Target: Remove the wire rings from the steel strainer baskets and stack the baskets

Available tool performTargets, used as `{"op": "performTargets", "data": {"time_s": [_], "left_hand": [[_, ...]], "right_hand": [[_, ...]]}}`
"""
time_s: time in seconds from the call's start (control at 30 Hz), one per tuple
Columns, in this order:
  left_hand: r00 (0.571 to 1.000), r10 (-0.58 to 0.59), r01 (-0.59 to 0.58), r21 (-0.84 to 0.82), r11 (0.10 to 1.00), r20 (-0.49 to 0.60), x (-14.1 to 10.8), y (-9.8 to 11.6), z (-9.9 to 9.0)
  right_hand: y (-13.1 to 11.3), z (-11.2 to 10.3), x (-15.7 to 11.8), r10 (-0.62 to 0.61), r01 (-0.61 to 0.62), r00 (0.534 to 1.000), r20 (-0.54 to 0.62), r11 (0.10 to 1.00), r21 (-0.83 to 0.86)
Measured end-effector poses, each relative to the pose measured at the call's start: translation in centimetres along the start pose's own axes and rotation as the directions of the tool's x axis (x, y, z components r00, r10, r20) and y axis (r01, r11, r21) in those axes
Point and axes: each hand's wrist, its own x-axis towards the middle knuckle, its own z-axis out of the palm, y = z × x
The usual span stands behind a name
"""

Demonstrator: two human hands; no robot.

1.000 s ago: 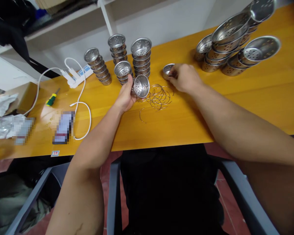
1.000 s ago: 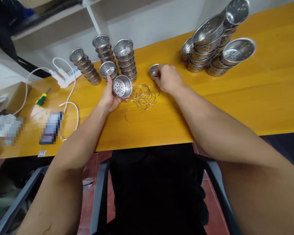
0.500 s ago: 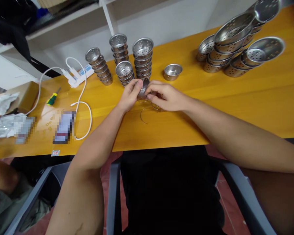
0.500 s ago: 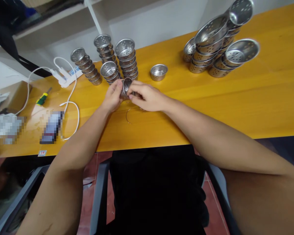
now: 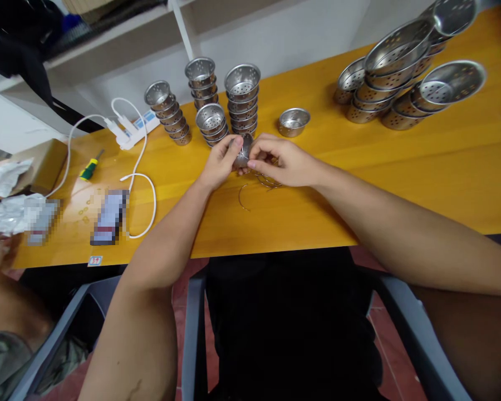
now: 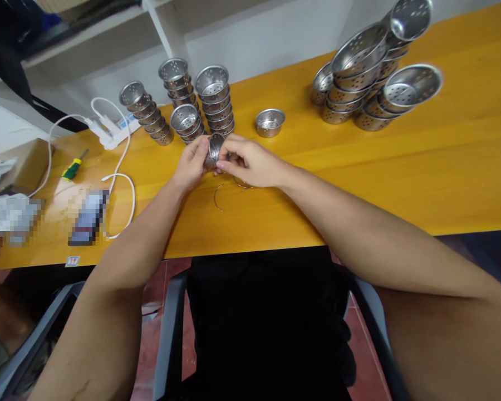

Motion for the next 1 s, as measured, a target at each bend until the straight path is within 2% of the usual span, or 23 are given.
{"op": "performTargets", "data": {"time_s": [0.13,0.3,0.53,0.77,1.0], "left_hand": [[0.996,0.0,-0.001,0.012,1.0,0.088,-0.1,0.5,-0.3],[0.984,0.019,-0.017,-0.015,1.0,0.178,-0.1,0.9,-0.6],[0.978,-0.035,0.046,-0.049,0.998,0.204,0.1,1.0,-0.5],[0.975,-0.111,0.13,-0.089,0.987,0.19,-0.4,2.2,-0.2],[0.979,-0.133,0.145,-0.067,0.987,0.156,-0.5,2.7,0.1]], "right_hand": [[-0.4,-0.1,0.4,0.115,-0.111,0.993,-0.015,0.978,0.176],[-0.9,-0.4,1.1,0.086,-0.08,0.996,-0.012,0.969,0.234],[-1.0,-0.8,1.5,0.148,-0.136,0.989,-0.023,0.95,0.28],[-1.7,-0.9,1.6,0.172,-0.164,0.985,-0.001,0.943,0.29],[-0.7,-0.2,1.3,0.163,-0.136,0.983,-0.082,0.954,0.268]]}}
